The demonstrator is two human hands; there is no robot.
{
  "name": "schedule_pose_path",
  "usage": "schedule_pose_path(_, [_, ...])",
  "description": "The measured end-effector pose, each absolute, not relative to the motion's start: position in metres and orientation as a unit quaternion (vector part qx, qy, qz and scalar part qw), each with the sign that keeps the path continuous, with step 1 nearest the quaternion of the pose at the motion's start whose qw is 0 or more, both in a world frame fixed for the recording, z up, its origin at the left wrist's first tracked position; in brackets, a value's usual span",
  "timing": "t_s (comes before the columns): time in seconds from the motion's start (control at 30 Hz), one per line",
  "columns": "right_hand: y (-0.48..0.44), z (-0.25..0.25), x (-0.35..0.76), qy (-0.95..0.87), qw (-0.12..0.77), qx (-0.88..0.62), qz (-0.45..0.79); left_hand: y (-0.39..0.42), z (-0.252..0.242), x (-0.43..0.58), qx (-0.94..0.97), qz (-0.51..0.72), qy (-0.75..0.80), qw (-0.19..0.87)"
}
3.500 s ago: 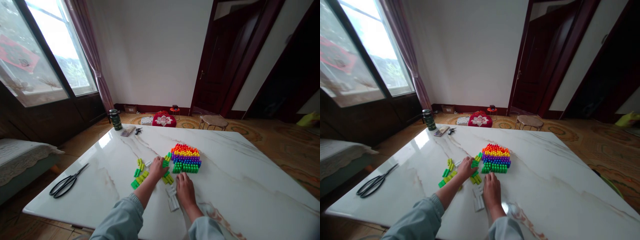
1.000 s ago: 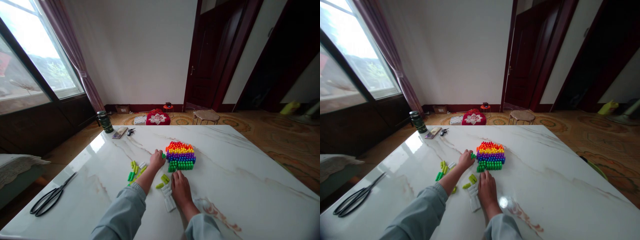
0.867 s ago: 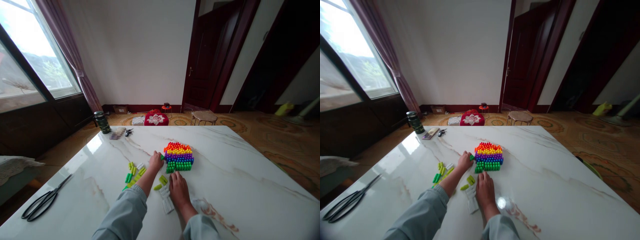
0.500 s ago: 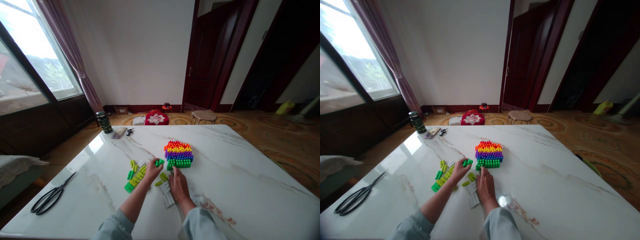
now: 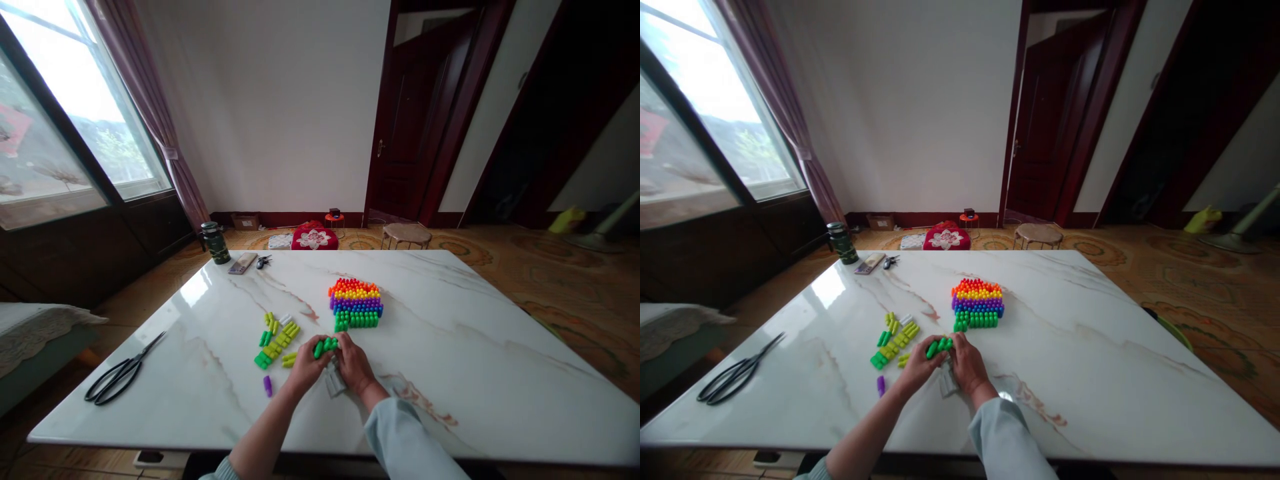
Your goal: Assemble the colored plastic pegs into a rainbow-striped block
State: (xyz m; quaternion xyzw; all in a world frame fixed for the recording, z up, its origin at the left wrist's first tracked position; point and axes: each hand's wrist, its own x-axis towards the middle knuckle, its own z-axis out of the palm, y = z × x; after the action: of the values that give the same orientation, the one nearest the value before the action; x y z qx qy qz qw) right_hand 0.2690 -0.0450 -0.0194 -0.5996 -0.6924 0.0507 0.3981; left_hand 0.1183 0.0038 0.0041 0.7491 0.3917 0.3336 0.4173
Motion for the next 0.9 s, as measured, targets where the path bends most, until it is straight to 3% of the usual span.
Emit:
schedule_pose_path(0.13, [-0.046,-0.02,0.271,-0.715,0.447,-0.534,0.064,-0.001,-0.008,0.115,0.725,0.358,0.362,0.465])
schedule_pose_path(0.33, [-0.053,-0.016,0.27,-0.711,0.46,-0.528,0.068,-0.006,-0.013,0.114,0.723,0.385,0.366,0.441])
schedule_pose_path(0.53, [-0.05,-0.022,0.276,-0.629,0.488,-0.605,0.036,-0.002,-0.016,0.098,0.748,0.441,0.39,0.305])
schedule_pose_path(0.9, [-0.031,-0.037,0.281,-0.616,0.477,-0.625,0.042,0.006,-0.021,0.087,0.787,0.404,0.377,0.273])
